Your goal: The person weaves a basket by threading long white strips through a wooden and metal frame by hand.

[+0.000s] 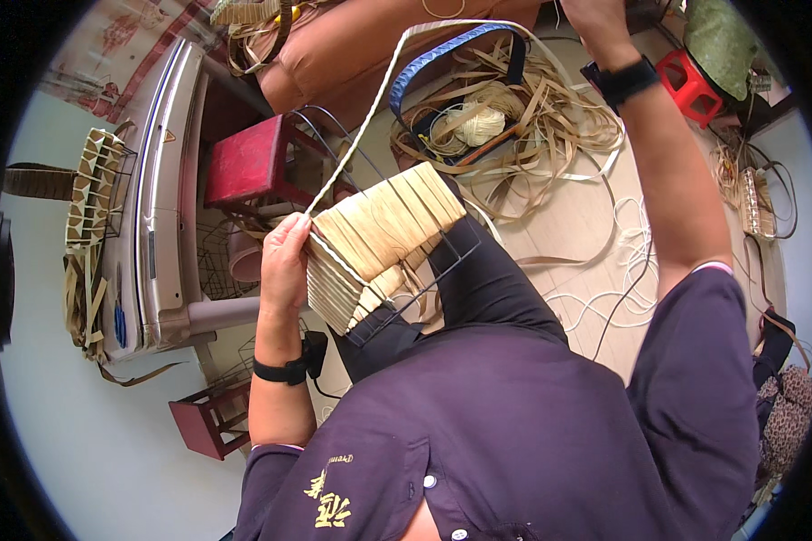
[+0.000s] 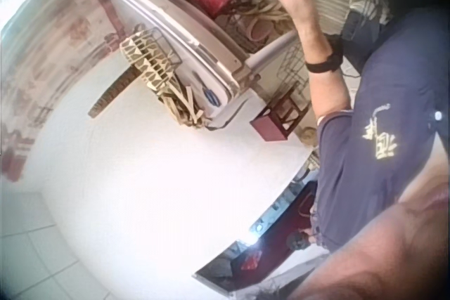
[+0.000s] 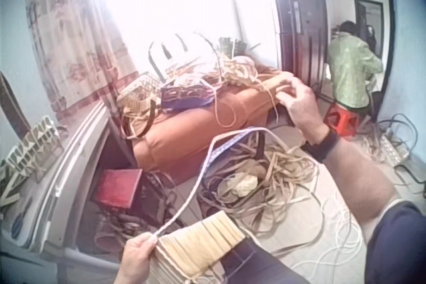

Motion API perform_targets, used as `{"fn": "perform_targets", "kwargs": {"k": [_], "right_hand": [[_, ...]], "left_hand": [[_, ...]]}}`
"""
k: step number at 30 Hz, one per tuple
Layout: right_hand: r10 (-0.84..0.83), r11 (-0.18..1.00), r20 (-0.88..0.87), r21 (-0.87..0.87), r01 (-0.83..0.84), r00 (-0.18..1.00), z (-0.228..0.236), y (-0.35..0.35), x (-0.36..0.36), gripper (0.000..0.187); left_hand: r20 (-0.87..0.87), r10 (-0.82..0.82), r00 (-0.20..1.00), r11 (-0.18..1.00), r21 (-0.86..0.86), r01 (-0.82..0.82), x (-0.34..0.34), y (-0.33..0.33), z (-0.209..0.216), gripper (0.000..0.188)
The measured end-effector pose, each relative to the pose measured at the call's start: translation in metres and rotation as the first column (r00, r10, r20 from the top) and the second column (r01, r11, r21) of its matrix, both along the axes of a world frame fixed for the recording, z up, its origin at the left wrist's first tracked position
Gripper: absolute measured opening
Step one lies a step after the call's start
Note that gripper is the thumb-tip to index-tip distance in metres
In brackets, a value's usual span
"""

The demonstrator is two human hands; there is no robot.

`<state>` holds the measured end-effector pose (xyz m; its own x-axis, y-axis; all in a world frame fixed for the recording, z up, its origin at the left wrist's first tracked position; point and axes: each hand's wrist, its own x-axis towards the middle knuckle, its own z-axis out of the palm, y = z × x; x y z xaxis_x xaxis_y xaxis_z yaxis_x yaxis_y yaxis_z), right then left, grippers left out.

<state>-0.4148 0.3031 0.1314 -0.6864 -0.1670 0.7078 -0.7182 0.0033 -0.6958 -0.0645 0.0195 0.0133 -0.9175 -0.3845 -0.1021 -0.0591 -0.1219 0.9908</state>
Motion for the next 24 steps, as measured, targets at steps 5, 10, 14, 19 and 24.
{"fn": "perform_targets", "kwargs": {"k": [5, 10, 14, 19, 24], "right_hand": [[0.57, 0.262, 0.746, 0.231, -0.937, 0.344, -0.114, 0.024, 0.137, 0.014], [0.595, 0.424, 0.679, 0.19, -0.885, 0.431, -0.221, -0.005, 0.26, 0.04], [0.621, 0.649, 0.282, 0.337, -0.682, 0.731, -0.29, -0.106, 0.267, 0.047], [0.486, 0.857, -0.146, 0.276, -0.436, 0.862, -0.205, -0.158, 0.27, 0.046], [0.368, 0.896, -0.31, 0.369, -0.245, 0.877, -0.225, -0.168, 0.289, 0.047]], "left_hand": [[-0.001, -0.009, 1.0, 0.999, 0.03, 0.009, -0.003, -0.002, 0.002, 0.024], [0.005, -0.01, 1.0, 0.998, 0.056, 0.009, -0.001, -0.004, 0.002, 0.022], [0.017, 0.053, 0.998, 0.995, 0.083, -0.054, -0.001, 0.002, 0.016, 0.021], [0.01, 0.051, 0.999, 0.989, 0.137, -0.052, 0.012, -0.008, 0.025, 0.021], [0.055, 0.028, 0.998, 0.989, 0.144, -0.036, 0.018, -0.008, 0.036, 0.019]]}}
